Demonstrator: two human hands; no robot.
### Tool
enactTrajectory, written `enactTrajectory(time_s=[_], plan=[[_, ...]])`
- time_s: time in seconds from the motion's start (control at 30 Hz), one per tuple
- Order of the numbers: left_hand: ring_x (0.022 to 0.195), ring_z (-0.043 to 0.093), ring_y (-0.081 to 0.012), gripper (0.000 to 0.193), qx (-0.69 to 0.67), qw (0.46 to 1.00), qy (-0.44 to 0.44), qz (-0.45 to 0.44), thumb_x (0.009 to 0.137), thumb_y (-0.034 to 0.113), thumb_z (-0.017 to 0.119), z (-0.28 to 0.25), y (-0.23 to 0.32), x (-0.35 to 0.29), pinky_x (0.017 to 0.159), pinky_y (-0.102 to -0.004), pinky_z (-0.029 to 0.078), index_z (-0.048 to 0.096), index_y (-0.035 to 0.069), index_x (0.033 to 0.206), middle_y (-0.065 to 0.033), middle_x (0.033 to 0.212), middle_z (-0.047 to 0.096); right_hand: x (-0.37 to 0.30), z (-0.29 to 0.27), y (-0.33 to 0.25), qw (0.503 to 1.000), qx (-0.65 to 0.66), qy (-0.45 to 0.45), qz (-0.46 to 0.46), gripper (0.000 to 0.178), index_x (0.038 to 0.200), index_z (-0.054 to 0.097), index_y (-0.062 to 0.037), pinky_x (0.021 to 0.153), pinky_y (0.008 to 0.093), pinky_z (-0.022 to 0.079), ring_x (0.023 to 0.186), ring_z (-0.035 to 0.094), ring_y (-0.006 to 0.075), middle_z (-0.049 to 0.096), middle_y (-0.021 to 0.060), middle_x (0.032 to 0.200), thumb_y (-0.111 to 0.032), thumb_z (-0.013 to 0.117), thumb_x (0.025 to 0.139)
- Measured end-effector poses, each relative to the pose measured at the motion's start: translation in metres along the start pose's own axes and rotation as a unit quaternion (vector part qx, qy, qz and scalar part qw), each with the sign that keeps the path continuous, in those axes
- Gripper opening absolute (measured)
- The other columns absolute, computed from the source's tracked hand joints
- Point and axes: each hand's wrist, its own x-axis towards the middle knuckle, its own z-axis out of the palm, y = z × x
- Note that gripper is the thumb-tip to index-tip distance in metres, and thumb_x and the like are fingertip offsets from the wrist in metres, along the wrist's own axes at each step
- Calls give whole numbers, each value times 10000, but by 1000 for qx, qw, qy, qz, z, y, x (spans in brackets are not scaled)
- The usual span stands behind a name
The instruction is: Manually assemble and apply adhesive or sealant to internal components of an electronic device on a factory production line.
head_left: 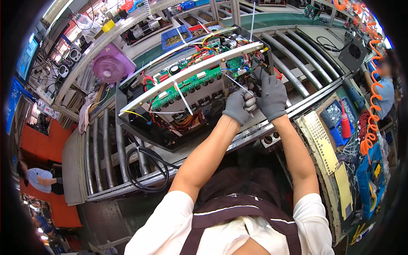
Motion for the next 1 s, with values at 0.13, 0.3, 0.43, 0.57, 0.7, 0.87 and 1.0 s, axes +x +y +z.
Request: enactTrajectory(time_s=[0.13, 0.3, 0.43, 0.57, 0.7, 0.87, 1.0], plan=[[416, 246, -86, 188, 5, 1000, 5, 0, 997, 237, 389, -2, 1, -2, 355, -235, 192, 514, 100, 961, 41, 557, 303, 1, 8, 3, 999, 27, -26, 2, 432, 945, 495, -101, 712, 418, 477, 870, 582, 293, 554, 109, 913, -264, 761, 647], [415, 248, -80, 169, 35, 998, 2, 50, 986, 242, 431, -1, -12, -25, 362, -234, 198, 523, 106, 945, 51, 543, 276, -18, 6, 14, 990, 126, -49, 37, 387, 951, 493, -84, 734, 438, 485, 890, 591, 316, 569, 133, 918, -222, 729, 677], [420, 259, -92, 252, 111, 993, -23, 38, 997, 284, 411, -11, -21, -54, 364, -238, 207, 557, 78, 984, 52, 523, 246, -38, -1, 12, 982, 184, -15, 47, 398, 981, 498, -83, 729, 425, 481, 889, 580, 307, 558, 112, 925, -193, 725, 673], [490, 452, -139, 443, 11, 981, -176, 85, 1021, 340, 293, -7, -13, -66, 408, -243, 337, 533, 15, 1202, 29, 556, 437, -30, -18, -18, 971, 231, 57, -18, 400, 975, 501, -93, 699, 412, 474, 849, 564, 303, 527, 94, 902, -166, 721, 650], [971, 649, -312, 489, -79, 974, -198, 81, 1018, 370, 270, 28, -2, -72, 641, -371, 555, 514, 6, 1234, -174, 1180, 610, -14, -18, -22, 958, 259, 87, -88, 314, 945, 505, -86, 683, 388, 458, 828, 541, 292, 500, 88, 868, -182, 668, 693], [878, 664, -279, 407, -73, 980, -149, 108, 1011, 347, 320, 22, 8, -68, 585, -362, 554, 555, 29, 1106, -145, 1018, 644, -5, 3, -38, 791, 601, -45, 104, 265, 915, 505, -83, 692, 367, 449, 856, 518, 276, 494, 84, 864, -200, 645, 723], [696, 564, -197, 300, -99, 977, -170, 83, 1000, 308, 386, 15, 14, -68, 513, -279, 424, 563, 84, 910, -61, 872, 614, -2, -23, -47, 982, 139, 77, -97, 353, 953, 494, -93, 680, 360, 457, 852, 534, 269, 489, 86, 874, -197, 674, 668]])
